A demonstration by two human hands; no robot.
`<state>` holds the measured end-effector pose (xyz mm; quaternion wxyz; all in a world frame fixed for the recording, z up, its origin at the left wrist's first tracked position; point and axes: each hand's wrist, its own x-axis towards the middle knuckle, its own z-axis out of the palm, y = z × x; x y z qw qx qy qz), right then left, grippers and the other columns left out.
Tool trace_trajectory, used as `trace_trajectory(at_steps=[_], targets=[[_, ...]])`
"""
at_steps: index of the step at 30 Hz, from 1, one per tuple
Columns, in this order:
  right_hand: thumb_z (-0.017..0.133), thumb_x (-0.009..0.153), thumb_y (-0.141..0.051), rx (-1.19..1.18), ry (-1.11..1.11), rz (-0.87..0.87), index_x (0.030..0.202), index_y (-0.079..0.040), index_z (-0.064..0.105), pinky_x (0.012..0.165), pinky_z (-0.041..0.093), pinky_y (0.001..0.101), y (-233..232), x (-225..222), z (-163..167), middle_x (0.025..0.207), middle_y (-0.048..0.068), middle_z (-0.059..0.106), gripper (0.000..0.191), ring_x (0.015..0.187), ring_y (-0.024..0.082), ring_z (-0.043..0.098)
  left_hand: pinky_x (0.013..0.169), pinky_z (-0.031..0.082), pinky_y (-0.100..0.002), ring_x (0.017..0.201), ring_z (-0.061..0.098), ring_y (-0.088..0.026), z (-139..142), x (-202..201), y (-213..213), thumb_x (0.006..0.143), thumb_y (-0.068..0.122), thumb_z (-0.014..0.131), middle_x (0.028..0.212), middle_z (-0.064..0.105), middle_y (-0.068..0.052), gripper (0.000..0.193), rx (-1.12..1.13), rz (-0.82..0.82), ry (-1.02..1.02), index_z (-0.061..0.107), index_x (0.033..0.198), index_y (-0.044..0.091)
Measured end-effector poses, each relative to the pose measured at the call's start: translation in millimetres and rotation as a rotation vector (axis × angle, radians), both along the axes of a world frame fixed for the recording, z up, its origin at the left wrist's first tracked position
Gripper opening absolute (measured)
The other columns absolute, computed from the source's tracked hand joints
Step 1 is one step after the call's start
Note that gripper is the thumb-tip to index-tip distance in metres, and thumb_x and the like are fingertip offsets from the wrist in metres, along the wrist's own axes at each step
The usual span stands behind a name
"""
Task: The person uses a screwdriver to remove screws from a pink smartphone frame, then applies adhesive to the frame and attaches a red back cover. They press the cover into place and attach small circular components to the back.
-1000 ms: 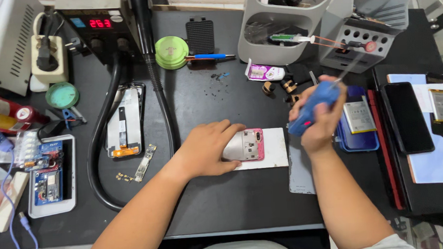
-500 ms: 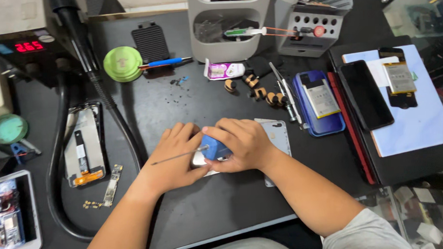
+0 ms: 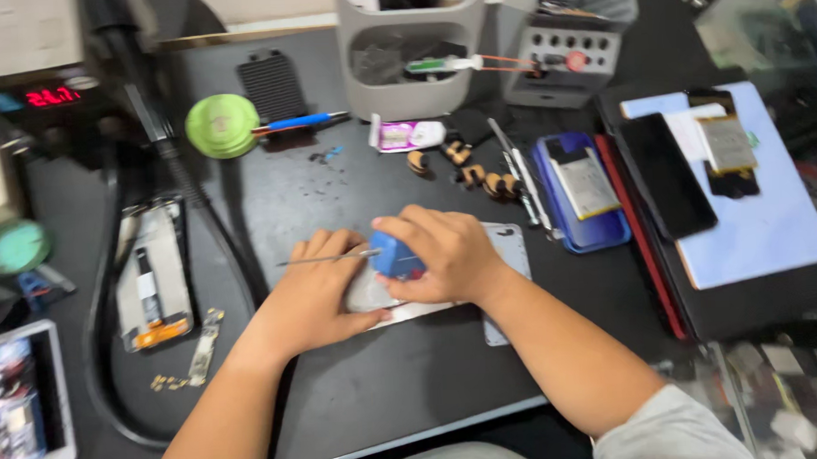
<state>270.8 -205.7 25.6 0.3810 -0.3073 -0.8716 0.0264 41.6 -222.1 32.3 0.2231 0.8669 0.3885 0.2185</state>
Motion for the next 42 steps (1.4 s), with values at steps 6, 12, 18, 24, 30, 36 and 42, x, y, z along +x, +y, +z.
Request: trace_trajectory(at_steps=[6,12,18,24,30,36,42], targets=[[0.089,0.075,-0.037,-0.008,-0.024,-0.071,0.122,-0.009,0.064,0.067,0.057,0.0387,7,-2,2,0.099,0.012,0.067,0.061,0.076,0.03,0.07,0.086,0.049,-0.03,0.103,0.064,-0.016,-6,-19,3,0.08,0.014,0.086,0.114,0.069,-0.007,0.052,-0.151,0.225,-0.685,0.064,0.127,0.004],[0.087,0.076,-0.037,-0.04,-0.033,-0.104,0.122,-0.008,0.063,0.069,0.057,0.038,13,-5,-4,0.102,0.011,0.069,0.059,0.08,0.03,0.072,0.076,0.047,-0.026,0.086,0.06,-0.011,-15,-27,7,0.091,0.004,0.079,0.102,0.075,-0.007,0.013,-0.222,0.338,-0.986,0.075,0.102,0.0],[0.086,0.076,-0.035,-0.066,-0.082,-0.133,0.121,-0.008,0.064,0.067,0.057,0.0388,17,-6,-3,0.099,0.012,0.07,0.057,0.078,0.031,0.071,0.085,0.054,-0.025,0.096,0.069,-0.01,-20,-25,13,0.098,0.006,0.073,0.101,0.071,-0.006,0.012,-0.271,0.257,-1.128,0.069,0.107,-0.001],[0.084,0.079,-0.035,-0.104,-0.126,-0.154,0.122,-0.008,0.063,0.065,0.056,0.0378,17,-14,3,0.098,0.009,0.069,0.055,0.079,0.029,0.072,0.084,0.052,-0.026,0.093,0.065,-0.01,-18,-19,15,0.105,0.007,0.061,0.098,0.063,-0.003,0.009,-0.26,0.304,-1.092,0.058,0.109,0.001],[0.085,0.074,-0.039,-0.109,-0.195,-0.188,0.121,-0.01,0.066,0.061,0.055,0.0391,16,-19,12,0.093,0.009,0.068,0.058,0.073,0.029,0.071,0.072,0.046,-0.031,0.079,0.054,-0.015,-12,-21,13,0.106,0.007,0.054,0.09,0.057,-0.007,0.007,-0.008,0.435,-0.809,0.052,0.106,0.0],[0.087,0.073,-0.04,-0.064,-0.225,-0.172,0.123,-0.01,0.066,0.062,0.055,0.0396,19,-14,17,0.091,0.009,0.066,0.062,0.071,0.03,0.069,0.073,0.044,-0.03,0.08,0.05,-0.016,-13,-16,12,0.106,0.005,0.051,0.093,0.053,-0.007,0.004,0.054,0.464,-0.845,0.051,0.108,0.001],[0.088,0.07,-0.042,0.019,-0.253,-0.185,0.123,-0.01,0.067,0.061,0.054,0.0382,24,-7,19,0.088,0.008,0.064,0.066,0.069,0.029,0.067,0.071,0.043,-0.029,0.078,0.048,-0.013,-17,-12,11,0.107,0.005,0.051,0.092,0.052,-0.005,0.004,0.058,0.468,-0.858,0.051,0.108,0.001]])
